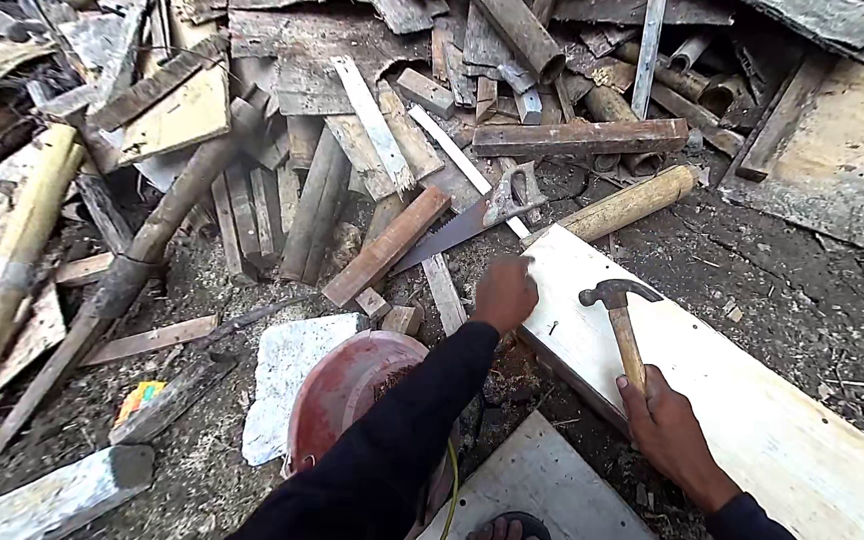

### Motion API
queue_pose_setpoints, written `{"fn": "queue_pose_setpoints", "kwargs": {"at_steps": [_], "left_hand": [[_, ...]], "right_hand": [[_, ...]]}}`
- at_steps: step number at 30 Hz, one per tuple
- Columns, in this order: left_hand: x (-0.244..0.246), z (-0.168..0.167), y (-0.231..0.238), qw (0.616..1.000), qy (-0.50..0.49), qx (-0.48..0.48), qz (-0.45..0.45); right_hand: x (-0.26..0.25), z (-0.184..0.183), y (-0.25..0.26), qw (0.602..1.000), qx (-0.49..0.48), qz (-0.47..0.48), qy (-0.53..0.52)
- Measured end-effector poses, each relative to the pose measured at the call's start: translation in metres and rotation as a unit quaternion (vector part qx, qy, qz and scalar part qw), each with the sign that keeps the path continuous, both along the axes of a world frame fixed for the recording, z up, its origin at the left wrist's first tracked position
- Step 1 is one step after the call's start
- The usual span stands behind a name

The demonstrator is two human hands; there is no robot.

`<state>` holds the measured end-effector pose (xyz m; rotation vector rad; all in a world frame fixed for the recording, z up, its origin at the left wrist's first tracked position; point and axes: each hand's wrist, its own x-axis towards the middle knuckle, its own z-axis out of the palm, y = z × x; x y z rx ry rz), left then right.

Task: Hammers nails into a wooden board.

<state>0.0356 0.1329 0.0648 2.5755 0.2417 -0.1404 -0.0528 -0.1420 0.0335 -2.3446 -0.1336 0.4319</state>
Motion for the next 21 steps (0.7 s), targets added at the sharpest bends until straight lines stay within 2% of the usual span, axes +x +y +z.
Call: {"fn": "queue_pose_setpoints", "kwargs": {"at_steps": [2,5,8,12,15,18,21], "left_hand": [[0.025,-0.007,0.002,0.995,0.024,0.065,0.067],[0.037,-0.028,-0.001,0.985,0.11,0.066,0.118],[0.034,-0.032,-0.004,0.981,0.143,0.073,0.108],[0.035,-0.031,-0.002,0.981,0.14,0.084,0.104],[0.035,-0.032,-0.003,0.981,0.138,0.089,0.105],[0.034,-0.033,-0.002,0.98,0.145,0.086,0.106],[0.033,-0.034,-0.002,0.98,0.152,0.075,0.107]], "right_hand": [[-0.002,0.001,0.0,1.0,-0.005,0.006,-0.005],[-0.003,-0.004,0.0,1.0,0.024,-0.009,-0.009],[-0.006,-0.004,-0.001,1.0,0.023,-0.012,-0.013],[-0.006,0.002,0.0,1.0,0.014,0.013,-0.014],[-0.007,0.022,-0.001,0.997,0.014,0.052,-0.048],[-0.012,0.062,0.005,0.989,0.018,0.085,-0.119],[-0.018,0.08,0.013,0.976,-0.06,0.114,-0.177]]}}
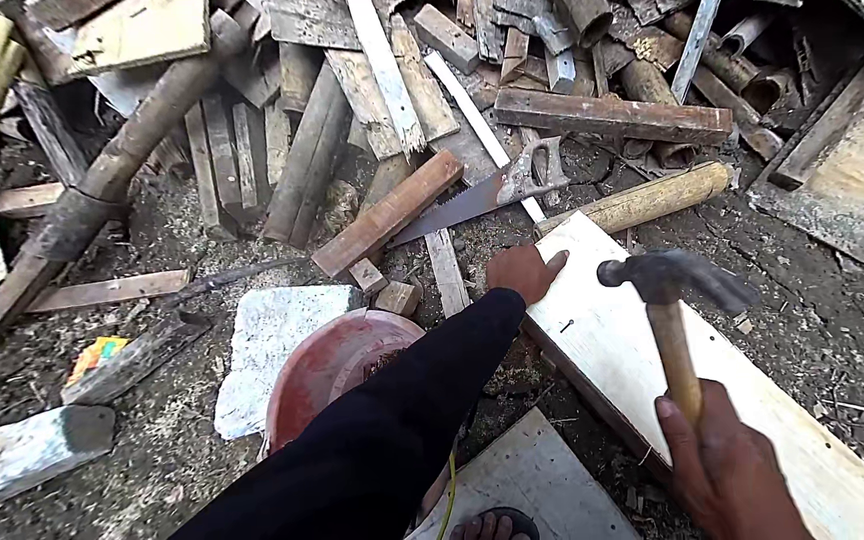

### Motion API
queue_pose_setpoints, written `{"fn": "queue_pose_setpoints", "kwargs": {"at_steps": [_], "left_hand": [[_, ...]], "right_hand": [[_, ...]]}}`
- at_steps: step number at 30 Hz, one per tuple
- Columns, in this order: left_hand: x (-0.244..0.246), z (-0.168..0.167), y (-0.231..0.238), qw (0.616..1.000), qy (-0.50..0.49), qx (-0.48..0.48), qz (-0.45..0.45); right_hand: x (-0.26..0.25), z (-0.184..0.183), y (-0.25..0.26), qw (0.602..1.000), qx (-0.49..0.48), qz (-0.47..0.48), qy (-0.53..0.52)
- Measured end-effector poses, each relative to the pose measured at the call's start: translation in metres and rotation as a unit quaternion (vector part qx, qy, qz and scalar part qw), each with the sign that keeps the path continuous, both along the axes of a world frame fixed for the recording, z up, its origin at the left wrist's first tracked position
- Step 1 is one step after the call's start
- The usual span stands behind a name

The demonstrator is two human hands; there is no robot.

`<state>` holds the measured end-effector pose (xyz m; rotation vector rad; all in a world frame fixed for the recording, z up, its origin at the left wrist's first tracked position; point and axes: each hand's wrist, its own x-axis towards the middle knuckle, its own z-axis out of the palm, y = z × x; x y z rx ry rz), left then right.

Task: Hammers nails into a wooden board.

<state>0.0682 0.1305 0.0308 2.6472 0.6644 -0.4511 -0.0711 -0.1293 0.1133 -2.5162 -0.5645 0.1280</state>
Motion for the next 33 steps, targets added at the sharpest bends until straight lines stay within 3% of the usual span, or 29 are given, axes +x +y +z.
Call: {"fn": "queue_pose_setpoints", "kwargs": {"at_steps": [4,9,11,13,15,17,19,21,23,24,27,29,31,33], "left_hand": [[-0.001,-0.001,-0.001,1.0,-0.007,-0.007,0.0],[-0.004,-0.001,0.002,1.0,0.002,-0.02,-0.001],[-0.002,0.0,0.002,1.0,-0.004,-0.017,-0.003],[-0.004,-0.001,0.003,1.0,-0.012,-0.013,0.001],[0.001,0.002,0.004,1.0,-0.018,-0.014,0.005],[-0.001,0.002,0.007,1.0,-0.013,-0.023,0.008],[-0.002,-0.002,0.003,1.0,-0.007,-0.021,0.006],[0.001,0.0,0.005,1.0,-0.011,-0.017,0.005],[-0.002,0.001,0.004,1.0,-0.012,-0.02,0.002],[-0.001,0.002,0.001,1.0,-0.016,-0.023,0.002],[0.0,0.003,0.005,1.0,-0.009,-0.023,0.006],[-0.001,-0.001,0.003,1.0,-0.007,-0.02,0.007],[-0.001,-0.002,0.005,1.0,-0.014,-0.017,0.009],[-0.004,-0.002,0.004,1.0,-0.02,-0.019,0.009]], "right_hand": [[-0.008,-0.016,-0.002,0.994,-0.074,0.005,0.087],[-0.015,0.014,0.001,0.993,0.087,-0.067,-0.035],[-0.022,-0.006,0.008,0.996,0.049,-0.06,-0.039],[-0.025,-0.024,0.01,0.998,-0.035,-0.026,0.055],[-0.013,0.001,0.009,0.994,-0.021,-0.024,0.102],[-0.014,0.032,0.005,0.996,0.062,-0.056,0.041],[-0.011,0.038,0.001,0.989,0.115,-0.09,-0.026],[-0.016,0.012,0.004,0.997,0.047,-0.058,-0.016],[-0.022,-0.013,0.005,0.994,-0.06,-0.013,0.091],[-0.018,-0.007,0.005,0.989,-0.069,-0.01,0.128],[-0.011,0.037,0.001,0.996,0.07,-0.051,0.037],[-0.004,0.046,0.0,0.982,0.163,-0.083,-0.037],[-0.013,0.021,0.006,0.993,0.09,-0.072,-0.037],[-0.019,-0.001,0.011,0.992,-0.055,-0.034,0.105]]}}
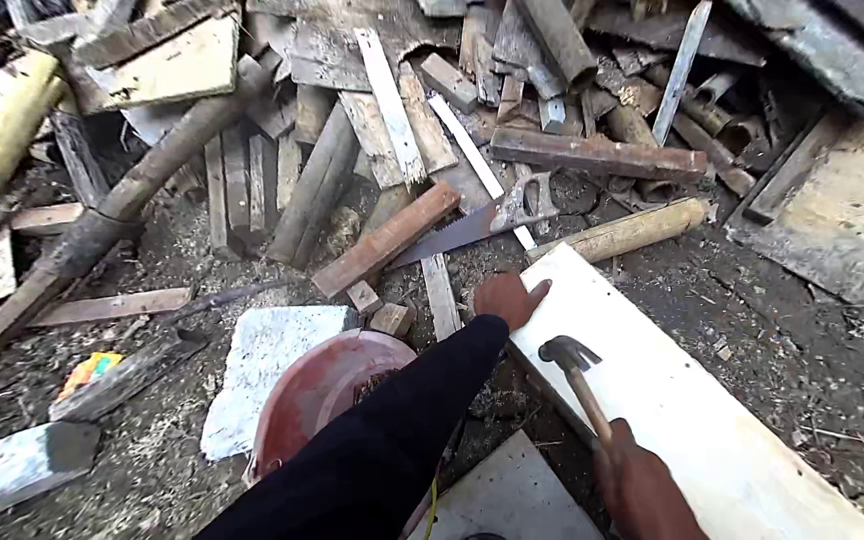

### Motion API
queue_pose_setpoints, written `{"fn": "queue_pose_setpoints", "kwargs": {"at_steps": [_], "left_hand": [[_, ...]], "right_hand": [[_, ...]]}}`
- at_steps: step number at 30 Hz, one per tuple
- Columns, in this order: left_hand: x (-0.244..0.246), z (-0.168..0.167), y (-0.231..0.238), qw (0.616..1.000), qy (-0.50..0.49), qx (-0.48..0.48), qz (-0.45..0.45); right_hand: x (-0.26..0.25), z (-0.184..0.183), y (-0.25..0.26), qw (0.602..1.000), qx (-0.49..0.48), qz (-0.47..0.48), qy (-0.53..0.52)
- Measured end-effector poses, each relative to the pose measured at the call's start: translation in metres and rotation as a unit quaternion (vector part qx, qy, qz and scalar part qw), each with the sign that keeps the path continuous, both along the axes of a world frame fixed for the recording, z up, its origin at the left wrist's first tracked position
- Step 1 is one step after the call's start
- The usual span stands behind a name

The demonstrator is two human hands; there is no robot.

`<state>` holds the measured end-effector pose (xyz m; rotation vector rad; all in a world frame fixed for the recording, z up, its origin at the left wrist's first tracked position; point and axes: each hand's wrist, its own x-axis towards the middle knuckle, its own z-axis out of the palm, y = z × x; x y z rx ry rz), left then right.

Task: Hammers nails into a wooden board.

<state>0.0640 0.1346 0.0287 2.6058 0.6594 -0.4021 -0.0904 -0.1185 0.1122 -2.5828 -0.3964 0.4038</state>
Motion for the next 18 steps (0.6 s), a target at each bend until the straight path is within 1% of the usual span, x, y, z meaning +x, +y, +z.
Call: {"fn": "queue_pose_setpoints", "kwargs": {"at_steps": [1,2,3,5,6,7,8,9,10,11,12,13,15,16,17,18], "left_hand": [[0.0,0.001,-0.004,1.0,-0.001,-0.008,-0.001],[0.007,0.006,-0.003,1.0,-0.006,-0.014,0.006],[0.008,0.007,0.003,1.0,-0.003,-0.016,0.014],[-0.002,-0.001,-0.002,1.0,0.017,-0.024,0.009],[0.0,-0.001,-0.002,1.0,0.016,-0.023,0.008],[0.001,-0.002,0.0,1.0,0.011,-0.017,0.008],[0.001,-0.002,0.001,1.0,0.007,-0.014,0.006],[0.001,-0.002,0.002,1.0,0.002,-0.012,0.005],[-0.001,-0.001,0.001,1.0,0.0,-0.013,0.001],[-0.001,0.0,-0.002,1.0,-0.002,-0.016,-0.004],[0.005,0.005,-0.001,1.0,-0.009,-0.018,-0.001],[0.004,0.006,0.004,1.0,-0.011,-0.021,0.003],[-0.005,-0.001,-0.003,1.0,-0.001,-0.03,-0.002],[-0.003,-0.001,0.0,1.0,-0.004,-0.028,0.0],[-0.002,-0.001,0.002,1.0,-0.007,-0.027,0.003],[-0.003,0.0,0.003,1.0,-0.01,-0.027,0.006]], "right_hand": [[0.004,0.007,0.0,0.999,-0.02,0.0,0.048],[0.014,0.022,0.0,1.0,0.001,0.001,0.028],[0.016,0.038,0.0,0.999,0.046,-0.005,-0.028],[0.015,0.06,-0.012,0.978,0.154,-0.041,-0.134],[0.019,0.058,-0.012,0.969,0.183,-0.053,-0.159],[0.015,0.046,-0.009,0.97,0.173,-0.058,-0.16],[0.007,0.025,-0.005,0.98,0.129,-0.051,-0.139],[0.003,0.007,-0.002,0.996,0.052,-0.017,-0.076],[0.0,-0.001,0.0,1.0,-0.006,0.002,0.007],[0.004,0.006,0.0,0.998,-0.03,0.009,0.056],[0.014,0.019,0.001,0.999,-0.008,0.015,0.027],[0.014,0.034,-0.001,0.998,0.041,0.013,-0.038],[0.016,0.056,-0.012,0.976,0.149,-0.014,-0.156],[0.019,0.054,-0.011,0.969,0.172,-0.022,-0.176],[0.015,0.038,-0.008,0.97,0.164,-0.03,-0.179],[0.006,0.018,-0.005,0.982,0.115,-0.024,-0.148]]}}
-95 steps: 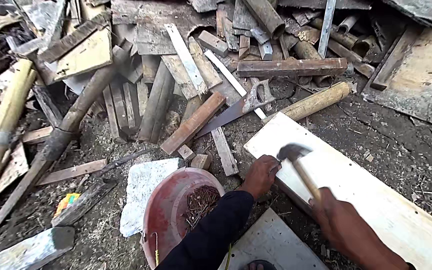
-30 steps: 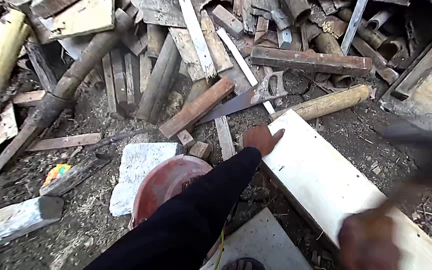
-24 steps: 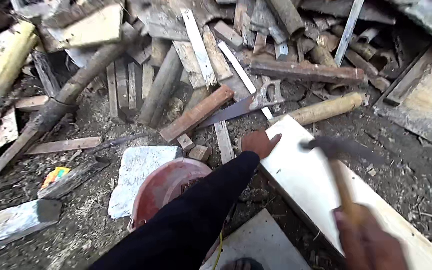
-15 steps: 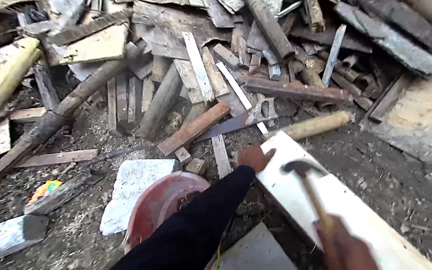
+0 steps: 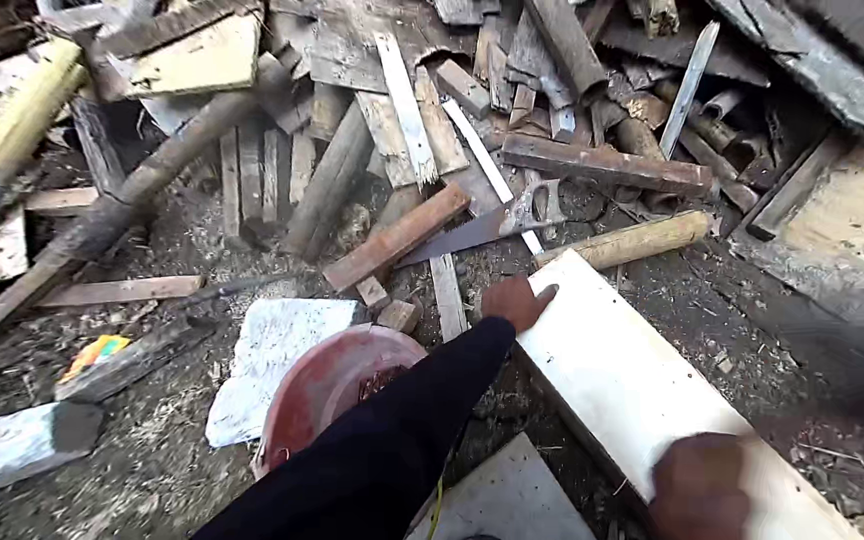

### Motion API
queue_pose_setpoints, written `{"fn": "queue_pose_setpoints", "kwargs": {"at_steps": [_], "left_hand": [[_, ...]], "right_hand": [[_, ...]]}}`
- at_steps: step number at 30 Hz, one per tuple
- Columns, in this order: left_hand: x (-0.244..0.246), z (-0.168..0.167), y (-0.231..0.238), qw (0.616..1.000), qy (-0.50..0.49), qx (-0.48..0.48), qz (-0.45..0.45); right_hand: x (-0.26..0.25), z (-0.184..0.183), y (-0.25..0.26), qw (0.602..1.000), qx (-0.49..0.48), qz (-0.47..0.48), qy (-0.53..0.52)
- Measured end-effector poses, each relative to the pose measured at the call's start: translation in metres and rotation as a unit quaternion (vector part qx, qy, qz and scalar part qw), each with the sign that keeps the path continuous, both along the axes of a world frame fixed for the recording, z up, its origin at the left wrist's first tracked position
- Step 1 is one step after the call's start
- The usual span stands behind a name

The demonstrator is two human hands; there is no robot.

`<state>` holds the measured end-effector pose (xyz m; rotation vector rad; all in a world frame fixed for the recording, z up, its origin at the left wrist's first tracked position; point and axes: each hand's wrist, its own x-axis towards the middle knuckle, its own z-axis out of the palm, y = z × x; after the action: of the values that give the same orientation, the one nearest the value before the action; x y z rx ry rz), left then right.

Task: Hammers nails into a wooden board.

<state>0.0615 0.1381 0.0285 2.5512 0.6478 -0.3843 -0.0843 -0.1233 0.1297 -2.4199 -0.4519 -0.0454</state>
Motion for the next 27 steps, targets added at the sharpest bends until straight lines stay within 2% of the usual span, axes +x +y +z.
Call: {"fn": "queue_pose_setpoints", "kwargs": {"at_steps": [2,3,6,8,9,11,12,13,16,17,18,19,20,21,22,25,27], "left_hand": [[-0.004,-0.002,-0.002,1.0,-0.004,-0.002,-0.001],[-0.002,0.0,-0.006,1.0,-0.009,-0.007,-0.003],[-0.003,0.001,-0.001,1.0,0.016,-0.008,-0.005],[0.001,-0.002,-0.002,1.0,0.01,-0.001,-0.002],[0.003,-0.002,0.001,1.0,0.006,0.004,-0.001],[-0.001,-0.004,0.0,1.0,0.004,0.012,-0.003],[-0.001,-0.004,-0.005,1.0,0.002,0.008,-0.003],[0.006,0.002,-0.003,1.0,-0.004,-0.001,0.005],[-0.004,-0.006,-0.003,1.0,0.013,-0.011,0.002],[0.0,-0.006,-0.001,1.0,0.009,-0.008,0.003],[0.002,-0.007,0.002,1.0,0.005,-0.003,0.004],[0.001,-0.008,0.003,1.0,0.0,-0.001,0.005],[0.0,-0.008,0.004,1.0,-0.006,0.001,0.007],[-0.003,-0.01,0.001,1.0,-0.011,0.0,0.006],[-0.001,-0.008,-0.004,1.0,-0.019,-0.009,0.007],[-0.002,-0.006,0.0,1.0,0.009,0.0,0.002],[0.002,-0.008,0.001,1.0,0.008,0.007,0.0]], "right_hand": [[-0.008,-0.023,0.0,0.981,-0.112,0.018,0.155],[0.001,-0.013,-0.001,0.975,-0.118,0.017,0.185],[0.007,0.027,-0.006,0.999,0.022,-0.004,0.038],[0.009,0.022,-0.002,0.997,0.06,-0.037,-0.019],[0.002,0.001,0.001,0.999,0.034,-0.04,-0.013],[-0.009,-0.032,0.003,0.988,-0.107,-0.002,0.11],[-0.006,-0.027,0.001,0.976,-0.143,0.008,0.166],[0.009,-0.01,0.004,0.975,-0.141,0.023,0.169],[0.008,0.027,-0.008,1.0,-0.01,0.001,0.009],[0.011,0.024,-0.005,0.999,0.019,-0.018,-0.027],[0.007,0.009,0.0,0.999,0.008,-0.028,-0.034],[0.0,-0.012,0.003,0.999,-0.047,-0.023,-0.004],[-0.004,-0.027,0.005,0.99,-0.111,-0.003,0.087],[-0.006,-0.032,0.003,0.976,-0.149,0.01,0.161],[0.005,-0.022,0.002,0.971,-0.153,0.02,0.185],[0.003,0.009,-0.002,0.999,-0.032,0.004,-0.001],[0.001,-0.001,0.003,0.998,-0.008,-0.031,-0.056]]}}
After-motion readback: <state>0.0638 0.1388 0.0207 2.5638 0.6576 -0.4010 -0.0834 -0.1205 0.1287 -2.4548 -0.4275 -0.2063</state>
